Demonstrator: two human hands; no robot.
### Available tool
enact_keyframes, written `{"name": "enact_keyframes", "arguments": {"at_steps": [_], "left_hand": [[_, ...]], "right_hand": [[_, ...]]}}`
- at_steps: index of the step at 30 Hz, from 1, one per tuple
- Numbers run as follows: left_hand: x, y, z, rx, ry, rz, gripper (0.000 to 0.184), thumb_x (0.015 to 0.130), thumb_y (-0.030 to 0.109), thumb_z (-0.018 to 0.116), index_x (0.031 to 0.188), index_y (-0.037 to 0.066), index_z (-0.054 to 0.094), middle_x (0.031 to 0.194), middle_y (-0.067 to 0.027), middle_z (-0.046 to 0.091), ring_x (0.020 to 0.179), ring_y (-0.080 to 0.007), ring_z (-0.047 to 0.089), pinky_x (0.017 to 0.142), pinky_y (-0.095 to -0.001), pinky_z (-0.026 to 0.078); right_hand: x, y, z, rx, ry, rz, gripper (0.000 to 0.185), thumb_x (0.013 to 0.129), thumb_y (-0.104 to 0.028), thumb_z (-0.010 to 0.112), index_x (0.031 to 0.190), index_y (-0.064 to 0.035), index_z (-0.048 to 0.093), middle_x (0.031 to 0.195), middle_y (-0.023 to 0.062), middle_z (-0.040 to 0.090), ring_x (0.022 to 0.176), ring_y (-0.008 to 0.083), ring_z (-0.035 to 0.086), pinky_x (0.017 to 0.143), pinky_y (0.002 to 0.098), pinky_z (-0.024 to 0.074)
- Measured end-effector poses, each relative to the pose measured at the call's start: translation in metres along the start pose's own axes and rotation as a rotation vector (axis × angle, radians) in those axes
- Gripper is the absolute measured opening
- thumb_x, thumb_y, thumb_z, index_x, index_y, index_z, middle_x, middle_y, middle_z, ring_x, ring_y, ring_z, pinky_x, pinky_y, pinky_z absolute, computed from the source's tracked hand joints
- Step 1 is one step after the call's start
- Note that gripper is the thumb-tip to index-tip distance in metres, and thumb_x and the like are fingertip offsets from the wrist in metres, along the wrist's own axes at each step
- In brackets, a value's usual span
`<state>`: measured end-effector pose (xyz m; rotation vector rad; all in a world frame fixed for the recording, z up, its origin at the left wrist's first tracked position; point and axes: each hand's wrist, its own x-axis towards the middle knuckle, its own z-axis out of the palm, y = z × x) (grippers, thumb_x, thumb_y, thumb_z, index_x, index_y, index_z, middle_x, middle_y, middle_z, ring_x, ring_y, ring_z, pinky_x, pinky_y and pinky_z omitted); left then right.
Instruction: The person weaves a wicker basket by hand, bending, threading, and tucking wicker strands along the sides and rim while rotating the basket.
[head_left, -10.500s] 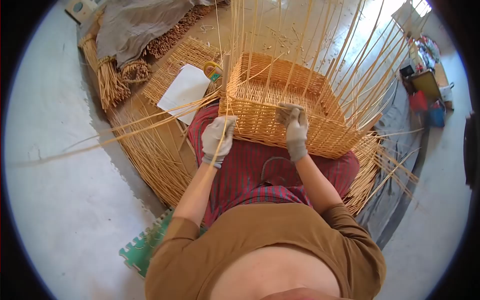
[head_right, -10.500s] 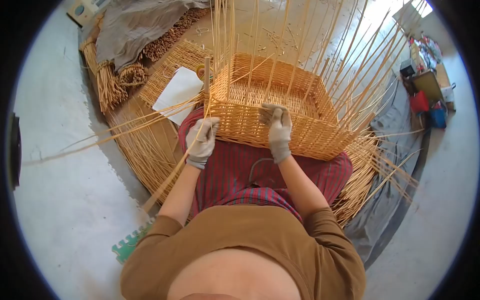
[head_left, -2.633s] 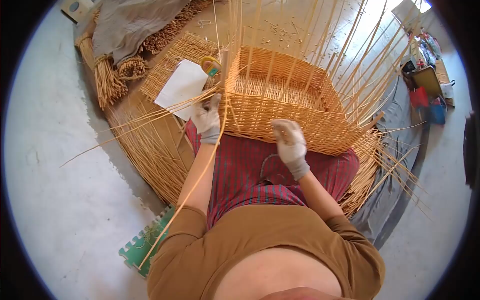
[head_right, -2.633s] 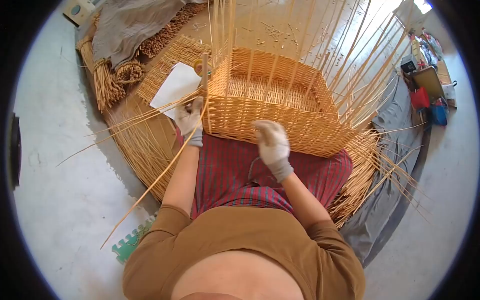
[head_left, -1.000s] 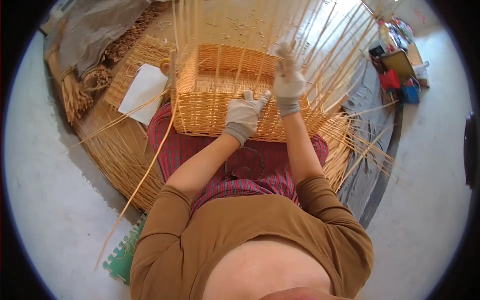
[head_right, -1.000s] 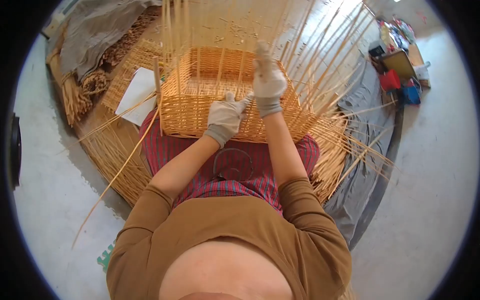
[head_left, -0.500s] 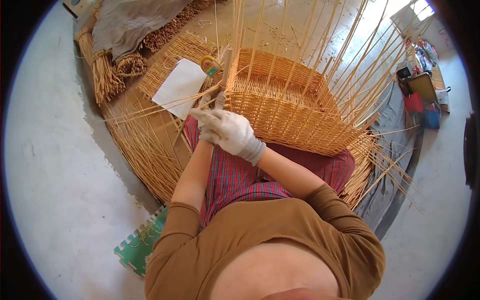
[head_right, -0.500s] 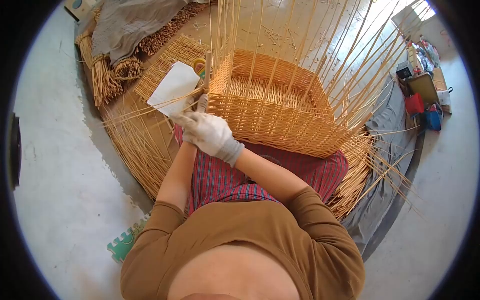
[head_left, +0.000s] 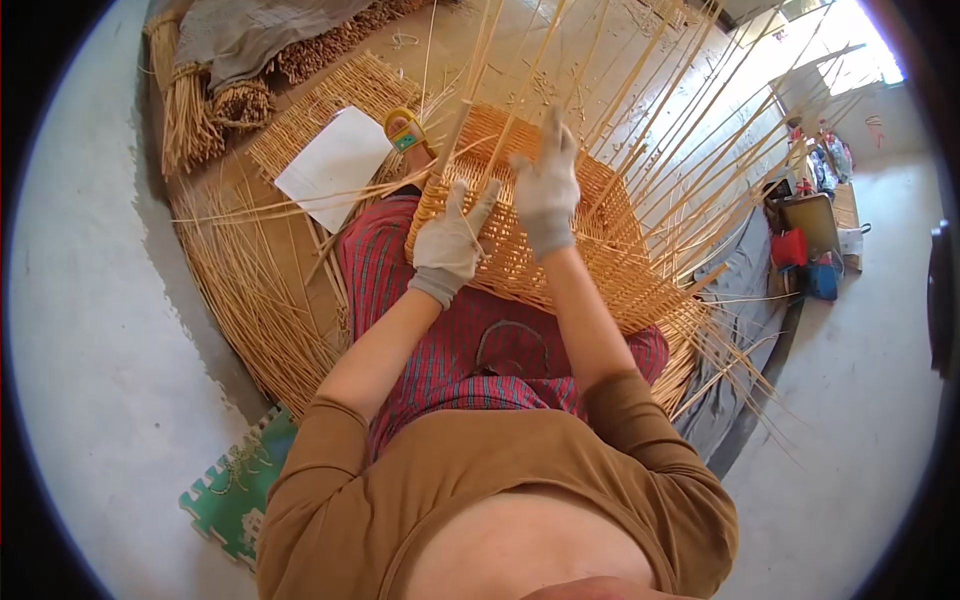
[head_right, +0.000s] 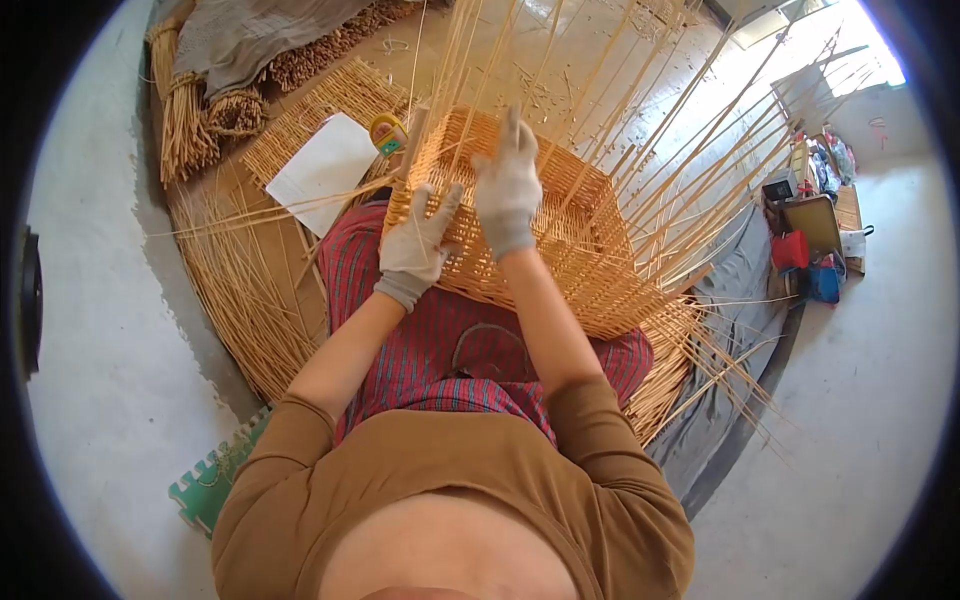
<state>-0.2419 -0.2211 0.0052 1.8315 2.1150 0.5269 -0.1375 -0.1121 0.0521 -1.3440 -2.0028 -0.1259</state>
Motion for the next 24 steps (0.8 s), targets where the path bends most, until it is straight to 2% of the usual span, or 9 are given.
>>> {"name": "enact_keyframes", "arguments": {"at_steps": [2, 3, 7, 10, 13, 15, 19, 22, 24], "left_hand": [[0.000, -0.003, 0.006, 0.040, 0.036, 0.041, 0.092, 0.078, 0.028, 0.078, 0.154, 0.041, 0.026, 0.150, -0.0202, 0.035, 0.088, -0.0323, 0.069, 0.073, -0.0424, 0.056], [-0.002, 0.001, -0.004, 0.024, 0.005, 0.038, 0.081, 0.085, 0.030, 0.072, 0.153, 0.042, 0.029, 0.146, -0.0201, 0.038, 0.087, -0.0319, 0.067, 0.077, -0.0421, 0.055], [0.001, 0.009, 0.009, 0.221, 0.056, 0.033, 0.068, 0.087, 0.022, 0.068, 0.148, 0.035, 0.040, 0.146, -0.0209, 0.040, 0.097, -0.0264, 0.064, 0.076, -0.0384, 0.053], [0.011, 0.035, 0.015, 0.021, 0.392, 0.453, 0.066, 0.086, 0.020, 0.066, 0.147, 0.032, 0.041, 0.145, -0.0199, 0.040, 0.095, -0.0232, 0.062, 0.072, -0.0373, 0.051], [0.009, 0.079, 0.026, -0.033, 0.135, 0.345, 0.068, 0.086, 0.018, 0.064, 0.148, 0.032, 0.041, 0.134, -0.0183, 0.045, 0.079, -0.0227, 0.062, 0.069, -0.0376, 0.050], [0.010, 0.086, 0.027, 0.034, -0.052, 0.208, 0.067, 0.086, 0.016, 0.063, 0.148, 0.033, 0.041, 0.130, -0.0179, 0.047, 0.074, -0.0237, 0.062, 0.068, -0.0380, 0.050], [0.016, 0.072, 0.027, 0.097, -0.091, 0.296, 0.068, 0.088, 0.009, 0.056, 0.148, 0.039, 0.041, 0.126, -0.0168, 0.050, 0.068, -0.0238, 0.060, 0.065, -0.0362, 0.053], [0.009, 0.056, 0.034, -0.085, -0.010, 0.359, 0.061, 0.088, 0.002, 0.059, 0.142, 0.028, 0.050, 0.123, -0.0136, 0.053, 0.069, -0.0200, 0.060, 0.065, -0.0361, 0.054], [0.003, 0.029, 0.039, -1.003, 0.434, 0.432, 0.052, 0.086, -0.005, 0.065, 0.133, 0.014, 0.056, 0.118, -0.0086, 0.056, 0.080, -0.0158, 0.062, 0.070, -0.0354, 0.056]], "right_hand": [[0.020, 0.011, 0.009, 0.362, 0.084, -0.028, 0.087, 0.087, -0.010, 0.071, 0.157, -0.0246, 0.022, 0.117, 0.0069, 0.064, 0.081, 0.0130, 0.063, 0.063, 0.0286, 0.0541], [0.016, 0.007, -0.016, 0.656, -0.076, 0.232, 0.085, 0.089, -0.008, 0.067, 0.157, -0.0257, 0.019, 0.113, 0.0078, 0.066, 0.065, 0.0116, 0.058, 0.054, 0.0305, 0.0516], [-0.089, 0.079, -0.038, 0.974, -0.072, 0.502, 0.080, 0.090, -0.003, 0.064, 0.155, -0.0248, 0.024, 0.113, 0.0088, 0.068, 0.055, 0.0094, 0.051, 0.050, 0.0302, 0.0481], [-0.109, 0.100, -0.038, 0.848, -0.195, 0.483, 0.064, 0.091, 0.000, 0.060, 0.147, -0.0218, 0.038, 0.117, 0.0129, 0.064, 0.068, 0.0140, 0.060, 0.057, 0.0317, 0.0526], [-0.031, 0.070, -0.054, -0.166, 0.182, -0.097, 0.060, 0.095, -0.002, 0.055, 0.150, -0.0178, 0.037, 0.124, 0.0126, 0.063, 0.084, 0.0174, 0.066, 0.064, 0.0315, 0.0555], [-0.009, 0.066, -0.061, 0.358, -0.076, 0.232, 0.055, 0.094, 0.001, 0.052, 0.147, -0.0119, 0.044, 0.131, 0.0132, 0.060, 0.104, 0.0226, 0.065, 0.079, 0.0336, 0.0560], [-0.109, 0.138, -0.080, 0.536, -0.060, 0.385, 0.045, 0.097, 0.001, 0.045, 0.139, -0.0118, 0.054, 0.143, 0.0085, 0.055, 0.101, 0.0184, 0.067, 0.085, 0.0307, 0.0542], [-0.150, 0.136, -0.091, 0.553, 0.051, 0.521, 0.046, 0.095, 0.007, 0.043, 0.136, -0.0093, 0.056, 0.134, 0.0082, 0.062, 0.096, 0.0170, 0.068, 0.084, 0.0306, 0.0543], [-0.136, 0.102, -0.090, 0.768, -0.058, 0.476, 0.043, 0.094, 0.009, 0.044, 0.130, -0.0077, 0.060, 0.129, 0.0096, 0.064, 0.093, 0.0159, 0.067, 0.078, 0.0273, 0.0540]]}}
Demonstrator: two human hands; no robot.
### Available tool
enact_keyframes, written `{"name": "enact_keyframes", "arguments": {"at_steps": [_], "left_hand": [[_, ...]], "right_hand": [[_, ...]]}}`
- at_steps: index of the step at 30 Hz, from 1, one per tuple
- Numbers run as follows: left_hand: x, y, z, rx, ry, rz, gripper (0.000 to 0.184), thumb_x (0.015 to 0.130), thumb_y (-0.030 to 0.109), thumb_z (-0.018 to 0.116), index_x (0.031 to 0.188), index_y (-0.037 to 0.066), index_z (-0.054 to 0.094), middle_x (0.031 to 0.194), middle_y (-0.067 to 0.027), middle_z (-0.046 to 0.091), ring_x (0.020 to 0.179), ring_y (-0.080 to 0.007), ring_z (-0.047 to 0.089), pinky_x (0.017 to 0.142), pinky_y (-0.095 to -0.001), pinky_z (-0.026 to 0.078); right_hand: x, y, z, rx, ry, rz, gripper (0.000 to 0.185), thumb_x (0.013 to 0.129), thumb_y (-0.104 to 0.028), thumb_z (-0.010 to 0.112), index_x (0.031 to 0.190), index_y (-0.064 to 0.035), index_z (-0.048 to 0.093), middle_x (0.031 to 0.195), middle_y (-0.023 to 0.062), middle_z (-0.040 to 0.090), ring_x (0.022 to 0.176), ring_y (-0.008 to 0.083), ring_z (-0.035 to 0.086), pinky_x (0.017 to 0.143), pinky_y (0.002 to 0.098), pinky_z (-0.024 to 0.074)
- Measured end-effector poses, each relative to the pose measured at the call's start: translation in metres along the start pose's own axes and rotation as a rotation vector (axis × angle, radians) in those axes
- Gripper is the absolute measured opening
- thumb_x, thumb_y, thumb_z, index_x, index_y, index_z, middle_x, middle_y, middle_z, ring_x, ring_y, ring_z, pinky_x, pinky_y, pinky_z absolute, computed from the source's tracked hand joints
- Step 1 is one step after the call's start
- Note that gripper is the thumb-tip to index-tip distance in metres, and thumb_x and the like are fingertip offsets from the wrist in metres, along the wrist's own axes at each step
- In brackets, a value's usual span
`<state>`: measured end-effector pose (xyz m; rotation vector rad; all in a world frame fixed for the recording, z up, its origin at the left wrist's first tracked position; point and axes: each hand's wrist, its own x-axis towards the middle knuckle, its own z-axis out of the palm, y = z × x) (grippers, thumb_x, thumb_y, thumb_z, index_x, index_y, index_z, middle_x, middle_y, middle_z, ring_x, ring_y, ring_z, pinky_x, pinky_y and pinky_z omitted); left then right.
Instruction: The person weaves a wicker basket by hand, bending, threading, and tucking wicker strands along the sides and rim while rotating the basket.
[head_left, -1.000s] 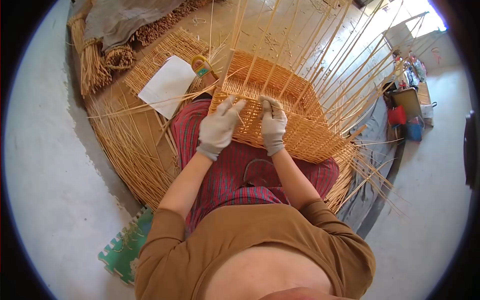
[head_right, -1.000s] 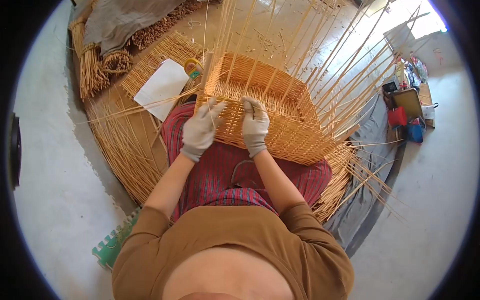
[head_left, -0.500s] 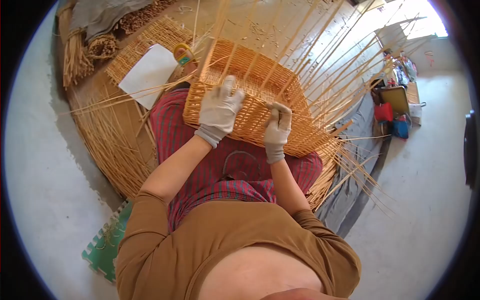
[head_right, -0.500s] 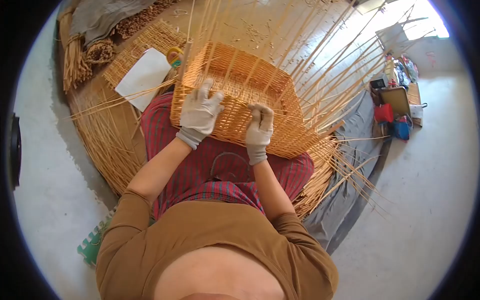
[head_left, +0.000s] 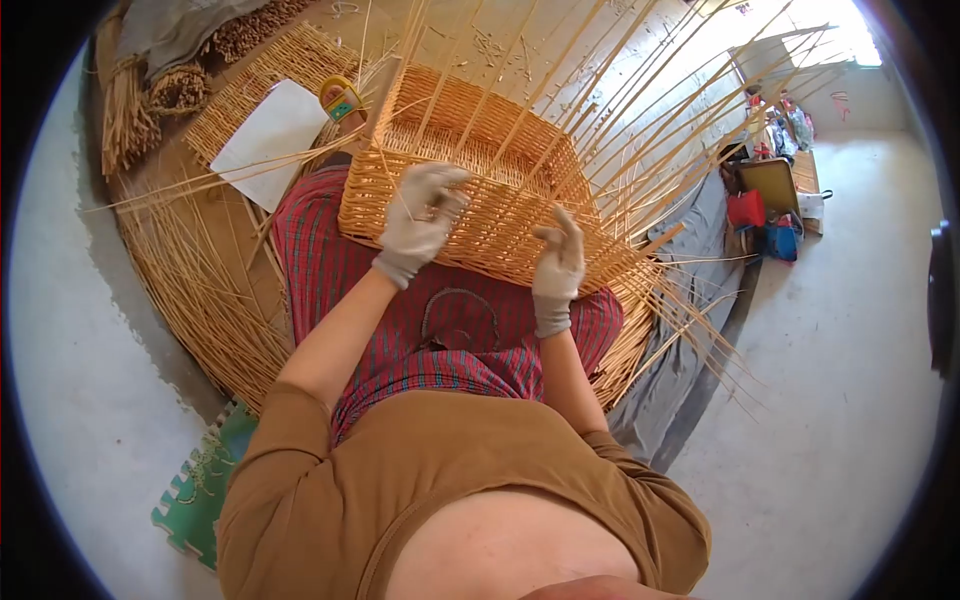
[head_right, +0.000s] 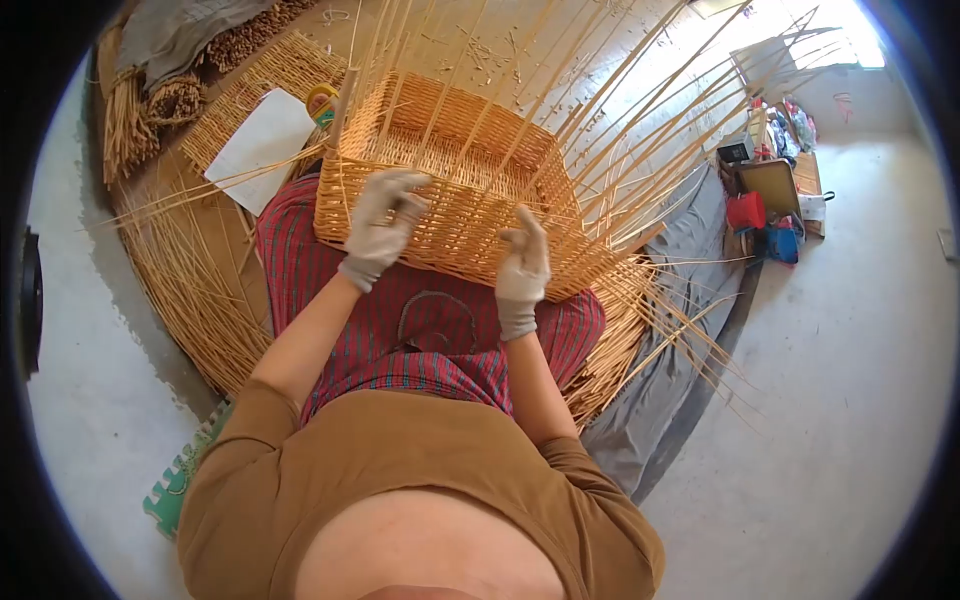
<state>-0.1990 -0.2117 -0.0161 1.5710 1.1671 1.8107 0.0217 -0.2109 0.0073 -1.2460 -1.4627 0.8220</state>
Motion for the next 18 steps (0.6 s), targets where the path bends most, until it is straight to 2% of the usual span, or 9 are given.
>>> {"name": "enact_keyframes", "arguments": {"at_steps": [2, 3, 4, 5, 6, 8, 11, 15, 18], "left_hand": [[-0.019, -0.032, -0.028, 0.103, 0.500, -0.229, 0.048, 0.083, -0.010, 0.069, 0.127, 0.005, 0.057, 0.113, -0.0044, 0.057, 0.090, -0.0120, 0.060, 0.074, -0.0326, 0.055], [-0.013, -0.034, -0.042, 0.114, 0.519, -0.224, 0.048, 0.083, -0.010, 0.069, 0.127, 0.005, 0.057, 0.113, -0.0044, 0.057, 0.090, -0.0120, 0.060, 0.074, -0.0326, 0.055], [-0.004, -0.032, -0.056, 0.166, 0.472, -0.176, 0.044, 0.086, -0.004, 0.069, 0.127, 0.005, 0.057, 0.113, -0.0039, 0.057, 0.091, -0.0111, 0.059, 0.075, -0.0311, 0.054], [0.002, -0.031, -0.066, 0.218, 0.429, -0.129, 0.040, 0.089, 0.002, 0.068, 0.127, 0.005, 0.057, 0.112, -0.0034, 0.057, 0.092, -0.0103, 0.058, 0.077, -0.0296, 0.053], [0.005, -0.033, -0.071, 0.228, 0.456, -0.123, 0.040, 0.089, 0.002, 0.068, 0.127, 0.005, 0.057, 0.112, -0.0034, 0.057, 0.092, -0.0103, 0.058, 0.077, -0.0296, 0.053], [0.008, -0.038, -0.077, -0.862, 0.422, -0.408, 0.037, 0.093, 0.018, 0.067, 0.127, 0.006, 0.057, 0.109, -0.0027, 0.061, 0.090, -0.0113, 0.059, 0.079, -0.0275, 0.052], [0.007, -0.045, -0.079, -0.543, 0.448, -0.359, 0.038, 0.089, 0.016, 0.072, 0.124, 0.007, 0.058, 0.108, -0.0026, 0.063, 0.092, -0.0112, 0.061, 0.081, -0.0275, 0.053], [0.003, -0.059, -0.077, 0.081, 0.444, -0.305, 0.043, 0.082, 0.011, 0.081, 0.118, 0.007, 0.058, 0.104, -0.0024, 0.067, 0.096, -0.0108, 0.064, 0.086, -0.0275, 0.054], [0.005, -0.060, -0.075, -0.132, 0.461, -0.270, 0.050, 0.076, -0.006, 0.080, 0.119, 0.006, 0.058, 0.106, -0.0019, 0.067, 0.097, -0.0107, 0.063, 0.087, -0.0267, 0.054]], "right_hand": [[0.002, -0.023, 0.042, 0.049, -0.218, -0.107, 0.040, 0.092, 0.011, 0.047, 0.125, -0.0061, 0.063, 0.124, 0.0110, 0.065, 0.091, 0.0159, 0.066, 0.069, 0.0244, 0.0532], [0.000, -0.031, 0.067, -0.006, -0.354, -0.210, 0.041, 0.090, 0.012, 0.048, 0.123, -0.0054, 0.064, 0.124, 0.0107, 0.065, 0.091, 0.0164, 0.066, 0.067, 0.0242, 0.0527], [-0.008, -0.043, 0.096, 0.235, -0.483, -0.164, 0.043, 0.086, 0.012, 0.054, 0.125, -0.0042, 0.063, 0.118, 0.0098, 0.068, 0.090, 0.0171, 0.067, 0.072, 0.0290, 0.0546], [-0.005, -0.064, 0.119, -0.095, -0.541, -0.438, 0.043, 0.087, 0.008, 0.058, 0.128, -0.0055, 0.062, 0.110, 0.0110, 0.070, 0.087, 0.0201, 0.069, 0.077, 0.0312, 0.0551], [-0.003, -0.099, 0.140, -0.115, -0.579, -0.457, 0.043, 0.088, 0.002, 0.062, 0.129, -0.0073, 0.061, 0.105, 0.0137, 0.071, 0.087, 0.0256, 0.069, 0.078, 0.0320, 0.0551], [-0.003, -0.114, 0.179, -0.057, -0.548, -0.542, 0.041, 0.088, -0.007, 0.067, 0.129, -0.0085, 0.061, 0.105, 0.0154, 0.069, 0.090, 0.0301, 0.069, 0.079, 0.0355, 0.0551], [-0.007, -0.110, 0.210, -0.178, -0.725, -0.665, 0.036, 0.088, -0.022, 0.066, 0.124, -0.0160, 0.064, 0.099, 0.0108, 0.068, 0.094, 0.0332, 0.066, 0.075, 0.0397, 0.0547], [-0.027, -0.084, 0.189, -0.291, -0.812, -0.744, 0.034, 0.078, -0.018, 0.070, 0.112, -0.0172, 0.069, 0.091, 0.0057, 0.066, 0.087, 0.0266, 0.066, 0.067, 0.0403, 0.0537], [-0.037, -0.102, 0.162, -0.436, -0.872, -0.668, 0.029, 0.079, -0.017, 0.071, 0.108, -0.0188, 0.072, 0.084, 0.0048, 0.067, 0.081, 0.0276, 0.066, 0.066, 0.0403, 0.0534]]}}
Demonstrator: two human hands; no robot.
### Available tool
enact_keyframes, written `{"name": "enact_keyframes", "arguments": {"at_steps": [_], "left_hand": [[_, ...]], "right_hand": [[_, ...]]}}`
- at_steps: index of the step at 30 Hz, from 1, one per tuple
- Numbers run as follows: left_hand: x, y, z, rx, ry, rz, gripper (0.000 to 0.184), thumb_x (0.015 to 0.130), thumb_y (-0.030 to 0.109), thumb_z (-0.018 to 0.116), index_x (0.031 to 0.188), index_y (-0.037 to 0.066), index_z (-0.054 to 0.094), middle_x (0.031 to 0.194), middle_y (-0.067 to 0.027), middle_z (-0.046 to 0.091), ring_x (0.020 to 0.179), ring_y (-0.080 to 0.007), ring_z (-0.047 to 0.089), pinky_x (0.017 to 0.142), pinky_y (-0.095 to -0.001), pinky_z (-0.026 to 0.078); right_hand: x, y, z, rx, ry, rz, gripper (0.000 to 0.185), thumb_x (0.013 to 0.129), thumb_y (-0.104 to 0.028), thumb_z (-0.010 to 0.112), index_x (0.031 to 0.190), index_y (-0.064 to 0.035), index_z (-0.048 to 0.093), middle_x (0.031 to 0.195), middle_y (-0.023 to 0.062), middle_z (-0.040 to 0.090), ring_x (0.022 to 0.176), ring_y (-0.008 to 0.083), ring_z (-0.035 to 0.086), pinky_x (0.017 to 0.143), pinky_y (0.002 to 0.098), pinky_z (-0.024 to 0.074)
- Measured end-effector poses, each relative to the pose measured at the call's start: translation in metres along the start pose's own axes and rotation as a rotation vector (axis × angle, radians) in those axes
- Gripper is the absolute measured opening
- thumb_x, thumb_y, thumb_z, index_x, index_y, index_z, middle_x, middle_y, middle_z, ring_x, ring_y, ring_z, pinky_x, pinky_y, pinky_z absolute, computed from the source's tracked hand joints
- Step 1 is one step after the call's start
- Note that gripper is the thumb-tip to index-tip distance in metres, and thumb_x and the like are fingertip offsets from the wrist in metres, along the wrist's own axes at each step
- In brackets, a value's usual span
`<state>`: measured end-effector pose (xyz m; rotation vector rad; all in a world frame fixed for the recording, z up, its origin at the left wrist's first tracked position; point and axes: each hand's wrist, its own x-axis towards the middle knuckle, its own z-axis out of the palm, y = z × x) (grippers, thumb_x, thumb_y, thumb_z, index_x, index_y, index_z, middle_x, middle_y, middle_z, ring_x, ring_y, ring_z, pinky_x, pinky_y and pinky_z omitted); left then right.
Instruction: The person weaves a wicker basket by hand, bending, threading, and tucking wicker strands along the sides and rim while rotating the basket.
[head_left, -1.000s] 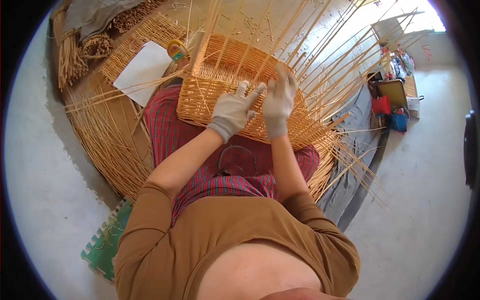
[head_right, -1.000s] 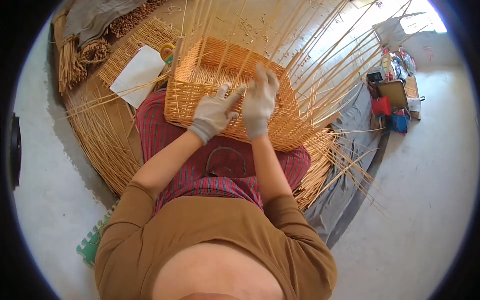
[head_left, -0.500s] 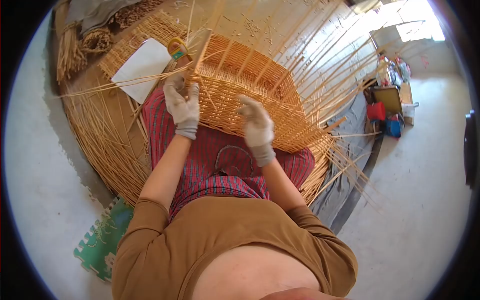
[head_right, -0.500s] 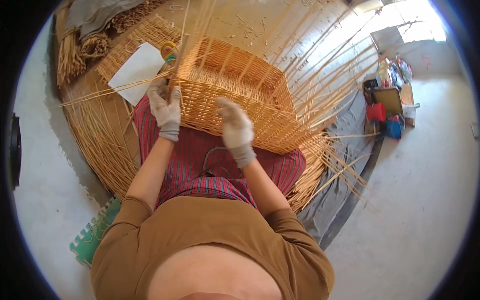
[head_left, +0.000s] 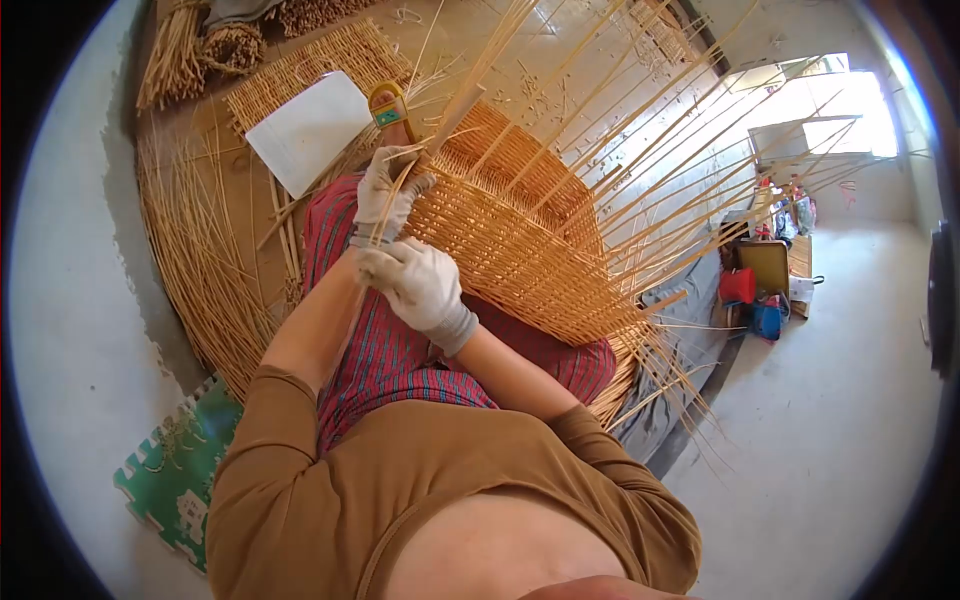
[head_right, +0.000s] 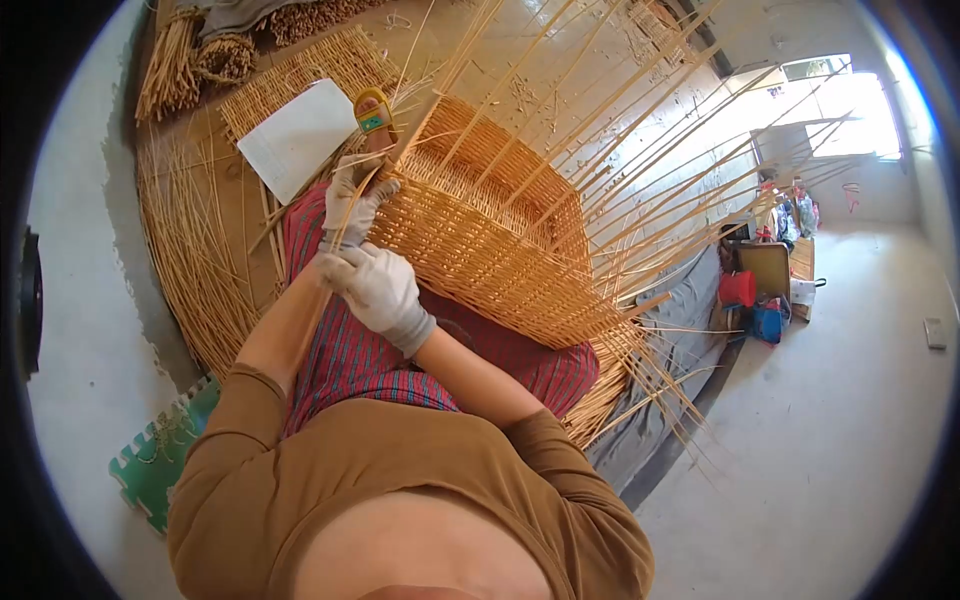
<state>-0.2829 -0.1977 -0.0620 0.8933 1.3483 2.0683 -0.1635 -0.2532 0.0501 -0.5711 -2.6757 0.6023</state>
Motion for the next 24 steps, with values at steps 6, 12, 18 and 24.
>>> {"name": "enact_keyframes", "arguments": {"at_steps": [6, 12, 18, 24], "left_hand": [[-0.005, -0.005, 0.000, 0.098, 0.041, 0.211, 0.032, 0.078, -0.012, 0.074, 0.104, 0.002, 0.062, 0.105, -0.0049, 0.065, 0.096, -0.0122, 0.062, 0.085, -0.0250, 0.054], [-0.011, -0.011, 0.011, 0.097, 0.095, 0.136, 0.028, 0.078, -0.010, 0.075, 0.100, 0.001, 0.061, 0.104, -0.0064, 0.065, 0.095, -0.0123, 0.061, 0.082, -0.0257, 0.055], [-0.018, 0.011, 0.020, 0.259, 0.207, 0.076, 0.025, 0.080, -0.004, 0.078, 0.100, 0.001, 0.062, 0.098, -0.0057, 0.066, 0.089, -0.0129, 0.061, 0.082, -0.0271, 0.052], [0.003, 0.034, 0.014, 0.149, -0.029, 0.097, 0.041, 0.080, -0.004, 0.078, 0.115, 0.004, 0.057, 0.109, -0.0051, 0.059, 0.095, -0.0166, 0.061, 0.086, -0.0251, 0.054]], "right_hand": [[-0.046, 0.028, -0.010, 0.238, 0.427, 0.052, 0.031, 0.081, 0.006, 0.066, 0.111, -0.0043, 0.070, 0.099, 0.0107, 0.072, 0.081, 0.0244, 0.068, 0.071, 0.0345, 0.0568], [-0.055, 0.043, 0.019, 0.569, 0.499, 0.227, 0.028, 0.094, 0.001, 0.060, 0.122, -0.0001, 0.063, 0.104, 0.0098, 0.068, 0.080, 0.0166, 0.064, 0.072, 0.0295, 0.0550], [-0.015, 0.033, 0.005, 0.111, 0.349, 0.028, 0.026, 0.084, -0.008, 0.069, 0.109, -0.0011, 0.068, 0.105, 0.0144, 0.069, 0.090, 0.0275, 0.067, 0.073, 0.0361, 0.0543], [-0.050, 0.101, -0.019, 1.027, 0.732, 0.841, 0.025, 0.104, -0.016, 0.050, 0.114, -0.0017, 0.067, 0.090, 0.0031, 0.068, 0.070, 0.0035, 0.059, 0.049, 0.0168, 0.0413]]}}
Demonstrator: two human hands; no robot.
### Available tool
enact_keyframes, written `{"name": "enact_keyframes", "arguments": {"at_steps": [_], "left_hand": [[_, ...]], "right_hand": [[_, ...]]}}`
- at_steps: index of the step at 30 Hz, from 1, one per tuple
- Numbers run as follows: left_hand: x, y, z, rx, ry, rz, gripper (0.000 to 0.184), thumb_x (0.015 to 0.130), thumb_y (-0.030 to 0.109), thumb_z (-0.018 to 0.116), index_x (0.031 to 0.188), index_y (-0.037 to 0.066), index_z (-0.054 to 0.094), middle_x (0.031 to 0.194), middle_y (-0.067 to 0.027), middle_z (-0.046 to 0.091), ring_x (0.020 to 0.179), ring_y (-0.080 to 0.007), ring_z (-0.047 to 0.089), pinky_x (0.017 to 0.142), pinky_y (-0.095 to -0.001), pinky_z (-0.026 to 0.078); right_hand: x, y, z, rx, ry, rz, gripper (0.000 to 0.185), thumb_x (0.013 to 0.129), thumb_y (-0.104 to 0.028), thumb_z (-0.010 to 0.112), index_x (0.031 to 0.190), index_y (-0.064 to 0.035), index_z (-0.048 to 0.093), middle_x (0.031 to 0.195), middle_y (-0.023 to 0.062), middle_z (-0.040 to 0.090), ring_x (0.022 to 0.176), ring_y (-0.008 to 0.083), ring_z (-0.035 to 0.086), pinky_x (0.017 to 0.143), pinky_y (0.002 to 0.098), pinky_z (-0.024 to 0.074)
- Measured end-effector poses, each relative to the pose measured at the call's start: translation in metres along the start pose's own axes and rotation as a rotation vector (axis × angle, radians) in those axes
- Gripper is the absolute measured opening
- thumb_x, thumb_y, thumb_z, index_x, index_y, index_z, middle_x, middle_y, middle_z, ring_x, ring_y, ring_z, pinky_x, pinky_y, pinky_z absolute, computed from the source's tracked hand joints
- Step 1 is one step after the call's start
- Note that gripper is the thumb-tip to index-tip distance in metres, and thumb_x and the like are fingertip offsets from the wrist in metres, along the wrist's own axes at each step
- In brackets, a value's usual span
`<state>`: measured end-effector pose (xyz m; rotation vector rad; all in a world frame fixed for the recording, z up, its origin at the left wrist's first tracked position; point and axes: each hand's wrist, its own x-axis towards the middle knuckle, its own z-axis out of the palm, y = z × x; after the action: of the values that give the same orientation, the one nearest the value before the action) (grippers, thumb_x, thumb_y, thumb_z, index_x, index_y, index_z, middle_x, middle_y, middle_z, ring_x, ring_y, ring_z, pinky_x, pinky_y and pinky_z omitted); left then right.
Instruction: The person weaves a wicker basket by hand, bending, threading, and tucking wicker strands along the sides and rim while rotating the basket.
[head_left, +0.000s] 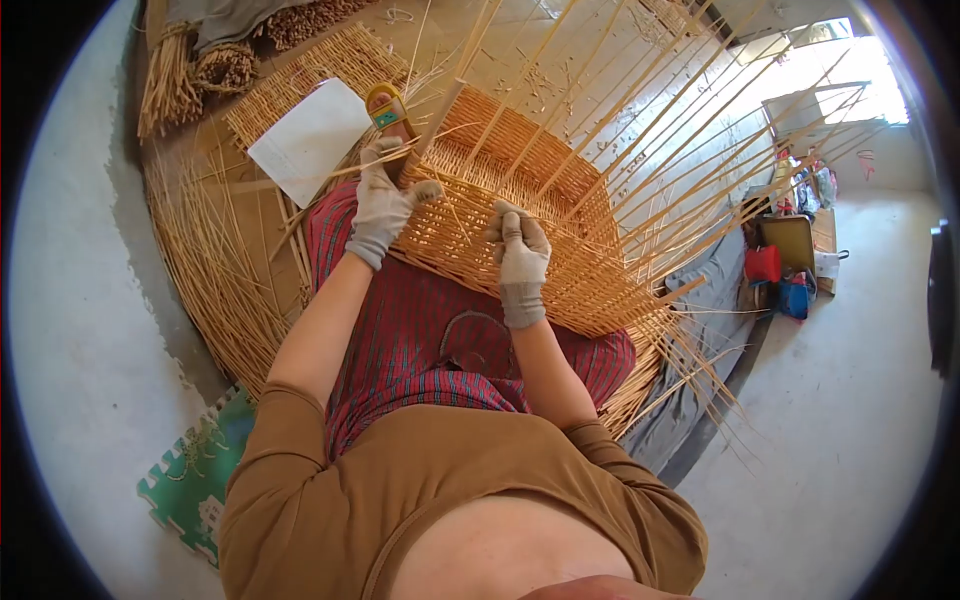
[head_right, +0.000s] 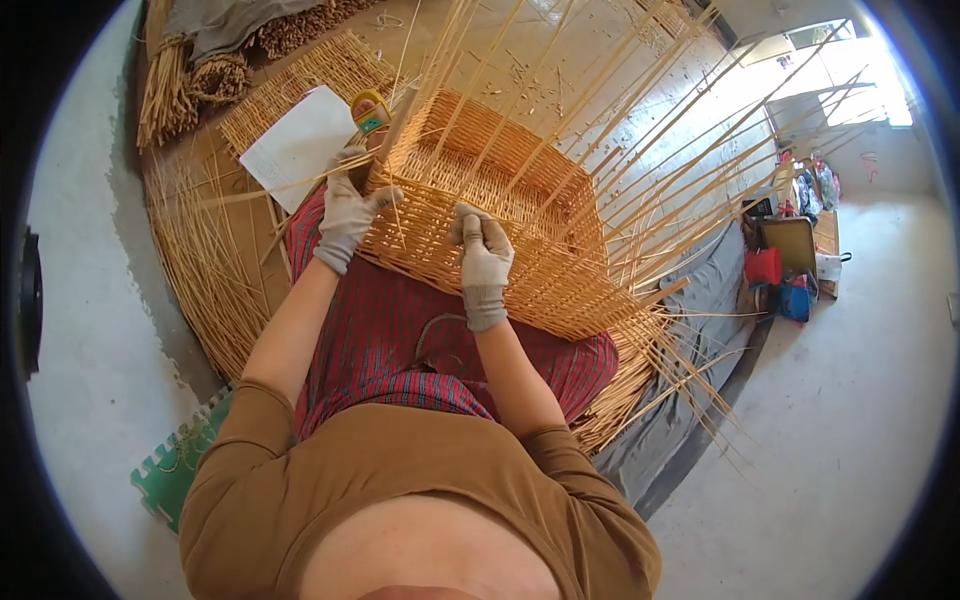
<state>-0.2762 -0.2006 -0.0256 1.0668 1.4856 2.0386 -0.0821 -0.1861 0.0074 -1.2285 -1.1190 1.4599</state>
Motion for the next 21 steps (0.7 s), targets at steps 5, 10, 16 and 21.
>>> {"name": "enact_keyframes", "arguments": {"at_steps": [5, 10, 16, 21], "left_hand": [[0.019, -0.035, 0.010, 0.073, -0.121, -0.192, 0.043, 0.079, 0.016, 0.083, 0.114, 0.006, 0.061, 0.112, -0.0070, 0.051, 0.096, -0.0189, 0.055, 0.082, -0.0301, 0.049], [0.019, -0.010, 0.025, 0.370, 0.037, -0.326, 0.044, 0.075, 0.011, 0.084, 0.111, 0.004, 0.060, 0.108, -0.0087, 0.050, 0.095, -0.0209, 0.054, 0.080, -0.0317, 0.050], [-0.013, 0.000, 0.027, 0.819, 0.299, -0.293, 0.064, 0.077, 0.021, 0.086, 0.125, -0.004, 0.052, 0.119, -0.0174, 0.059, 0.107, -0.0294, 0.059, 0.090, -0.0376, 0.051], [-0.048, 0.031, 0.050, 0.653, -0.441, 0.337, 0.061, 0.080, 0.031, 0.079, 0.133, 0.015, 0.054, 0.130, -0.0228, 0.054, 0.107, -0.0341, 0.061, 0.088, -0.0451, 0.050]], "right_hand": [[0.073, -0.031, 0.048, -0.587, 0.034, -0.979, 0.026, 0.098, -0.014, 0.060, 0.122, -0.0100, 0.067, 0.105, 0.0099, 0.070, 0.082, 0.0159, 0.068, 0.065, 0.0306, 0.0566], [0.069, -0.073, 0.088, -0.585, 0.095, -0.670, 0.063, 0.091, -0.003, 0.059, 0.148, -0.0247, 0.041, 0.114, 0.0161, 0.070, 0.085, 0.0244, 0.071, 0.072, 0.0369, 0.0558], [0.003, 0.019, -0.051, -0.107, -0.067, -0.202, 0.025, 0.100, -0.006, 0.053, 0.124, -0.0122, 0.058, 0.103, 0.0060, 0.068, 0.077, 0.0154, 0.065, 0.069, 0.0319, 0.0540], [0.059, -0.038, -0.040, -0.783, 0.198, -0.994, 0.016, 0.092, -0.006, 0.067, 0.108, -0.0094, 0.069, 0.090, 0.0023, 0.065, 0.074, 0.0109, 0.059, 0.062, 0.0276, 0.0513]]}}
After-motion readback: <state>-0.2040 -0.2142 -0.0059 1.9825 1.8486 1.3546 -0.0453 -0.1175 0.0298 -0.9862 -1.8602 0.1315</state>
